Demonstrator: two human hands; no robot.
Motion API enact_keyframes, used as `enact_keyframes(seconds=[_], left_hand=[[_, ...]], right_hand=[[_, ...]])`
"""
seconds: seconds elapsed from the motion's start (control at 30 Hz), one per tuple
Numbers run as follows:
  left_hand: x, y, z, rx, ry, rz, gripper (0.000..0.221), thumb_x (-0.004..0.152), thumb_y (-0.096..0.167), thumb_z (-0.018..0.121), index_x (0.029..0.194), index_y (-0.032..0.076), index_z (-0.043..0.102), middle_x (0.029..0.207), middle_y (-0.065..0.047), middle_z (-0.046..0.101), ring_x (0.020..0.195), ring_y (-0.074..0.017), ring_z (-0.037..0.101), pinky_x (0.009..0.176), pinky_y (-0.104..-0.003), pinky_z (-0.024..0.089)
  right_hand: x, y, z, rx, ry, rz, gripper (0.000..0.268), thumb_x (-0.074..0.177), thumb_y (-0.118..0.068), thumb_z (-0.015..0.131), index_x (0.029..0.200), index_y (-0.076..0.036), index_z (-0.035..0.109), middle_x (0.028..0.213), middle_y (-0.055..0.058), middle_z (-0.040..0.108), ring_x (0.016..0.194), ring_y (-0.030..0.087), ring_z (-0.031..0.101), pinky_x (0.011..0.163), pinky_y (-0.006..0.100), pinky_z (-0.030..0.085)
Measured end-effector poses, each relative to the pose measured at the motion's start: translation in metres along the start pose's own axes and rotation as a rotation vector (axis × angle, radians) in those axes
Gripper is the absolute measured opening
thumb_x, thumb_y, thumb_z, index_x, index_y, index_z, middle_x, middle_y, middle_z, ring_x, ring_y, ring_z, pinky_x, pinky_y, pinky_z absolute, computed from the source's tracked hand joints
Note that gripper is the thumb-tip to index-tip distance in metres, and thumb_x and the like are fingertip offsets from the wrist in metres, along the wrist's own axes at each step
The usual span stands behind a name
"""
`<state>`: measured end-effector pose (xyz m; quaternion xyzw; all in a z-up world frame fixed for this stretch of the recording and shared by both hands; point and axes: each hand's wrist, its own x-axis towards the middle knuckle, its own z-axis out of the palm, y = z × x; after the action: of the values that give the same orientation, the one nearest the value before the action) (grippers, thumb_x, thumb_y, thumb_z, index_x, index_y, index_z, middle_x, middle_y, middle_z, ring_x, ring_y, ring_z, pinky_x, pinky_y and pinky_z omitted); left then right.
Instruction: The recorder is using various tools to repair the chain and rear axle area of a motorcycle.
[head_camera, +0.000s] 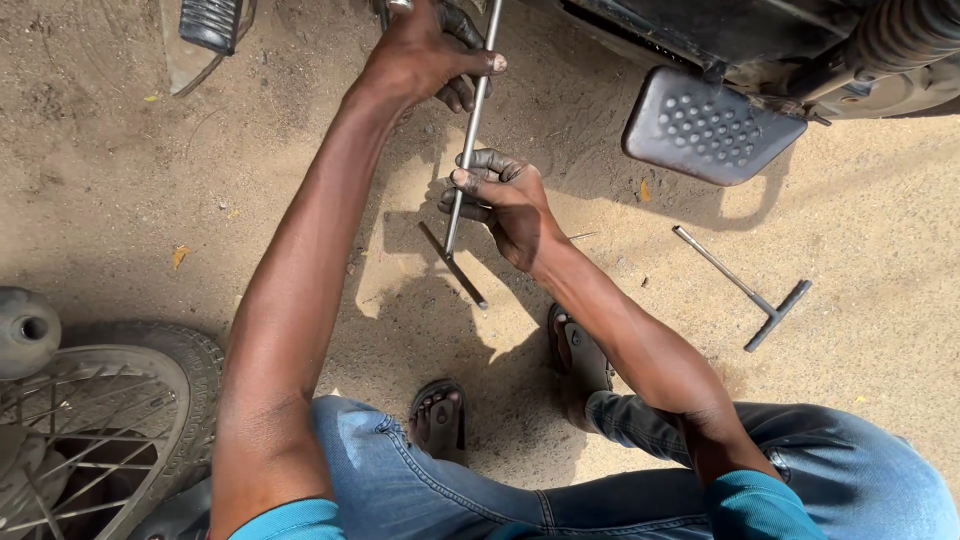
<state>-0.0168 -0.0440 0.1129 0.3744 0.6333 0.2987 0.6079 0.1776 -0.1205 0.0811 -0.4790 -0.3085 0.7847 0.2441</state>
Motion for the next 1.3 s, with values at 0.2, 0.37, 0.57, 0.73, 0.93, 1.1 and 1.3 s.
enact_keyframes(seconds=[0.2, 0.37, 0.57, 0.73, 0.93, 1.1, 1.3], left_hand=[[0.026, -0.029, -0.012, -0.208, -0.109, 0.201, 0.066, 0.087, 0.013, 0.076, 0.142, 0.004, 0.042, 0.095, -0.014, 0.078, 0.077, -0.0231, 0.08, 0.065, -0.03, 0.07], [0.04, -0.041, 0.001, 0.078, 0.078, 0.148, 0.06, 0.088, 0.019, 0.081, 0.138, 0.004, 0.051, 0.097, -0.01, 0.079, 0.078, -0.0174, 0.08, 0.067, -0.024, 0.067], [0.027, -0.04, -0.016, 0.095, 0.019, 0.294, 0.05, 0.091, 0.016, 0.077, 0.132, 0.002, 0.053, 0.107, -0.012, 0.074, 0.084, -0.0168, 0.077, 0.072, -0.031, 0.066], [0.02, -0.038, -0.027, 0.201, -0.189, 0.141, 0.037, 0.094, 0.018, 0.071, 0.125, -0.001, 0.062, 0.107, -0.015, 0.078, 0.08, -0.0209, 0.077, 0.068, -0.037, 0.06], [0.035, -0.049, 0.001, 0.075, 0.044, 0.208, 0.043, 0.086, 0.022, 0.086, 0.111, -0.007, 0.067, 0.088, -0.015, 0.078, 0.077, -0.0143, 0.077, 0.068, -0.025, 0.06], [0.03, -0.041, 0.009, 0.005, 0.174, 0.11, 0.05, 0.085, 0.018, 0.084, 0.115, -0.005, 0.052, 0.082, -0.015, 0.071, 0.065, -0.0188, 0.071, 0.046, -0.023, 0.057], [-0.009, -0.014, 0.0, 0.269, 0.19, 0.312, 0.04, 0.084, 0.026, 0.084, 0.106, 0.002, 0.06, 0.083, -0.015, 0.074, 0.064, -0.0128, 0.073, 0.049, -0.026, 0.06]], right_hand=[[-0.009, -0.024, 0.011, 0.208, -0.012, 0.081, 0.029, 0.086, 0.0, 0.07, 0.112, 0.01, 0.066, 0.09, 0.02, 0.071, 0.078, 0.026, 0.079, 0.074, 0.034, 0.064], [0.001, -0.034, 0.018, -0.045, 0.01, 0.178, 0.022, 0.087, 0.004, 0.063, 0.109, 0.006, 0.066, 0.101, 0.019, 0.073, 0.083, 0.023, 0.078, 0.073, 0.031, 0.067], [0.011, -0.014, 0.008, -0.115, 0.091, 0.044, 0.017, 0.088, 0.013, 0.061, 0.104, 0.009, 0.064, 0.094, 0.021, 0.07, 0.079, 0.031, 0.077, 0.069, 0.031, 0.067], [0.005, -0.025, 0.005, -0.024, 0.131, 0.04, 0.015, 0.089, 0.014, 0.062, 0.104, 0.011, 0.065, 0.092, 0.023, 0.069, 0.077, 0.034, 0.076, 0.064, 0.03, 0.068], [0.001, -0.034, 0.014, -0.017, 0.005, 0.085, 0.024, 0.089, 0.006, 0.061, 0.111, 0.007, 0.07, 0.098, 0.023, 0.074, 0.086, 0.03, 0.079, 0.056, 0.022, 0.058], [0.013, -0.025, 0.013, -0.106, 0.047, 0.048, 0.014, 0.088, 0.003, 0.071, 0.101, 0.006, 0.068, 0.097, 0.021, 0.074, 0.079, 0.025, 0.079, 0.07, 0.033, 0.066], [0.008, -0.028, 0.014, -0.232, 0.076, -0.086, 0.012, 0.09, 0.004, 0.073, 0.101, 0.006, 0.07, 0.089, 0.02, 0.074, 0.074, 0.023, 0.076, 0.067, 0.033, 0.067]])
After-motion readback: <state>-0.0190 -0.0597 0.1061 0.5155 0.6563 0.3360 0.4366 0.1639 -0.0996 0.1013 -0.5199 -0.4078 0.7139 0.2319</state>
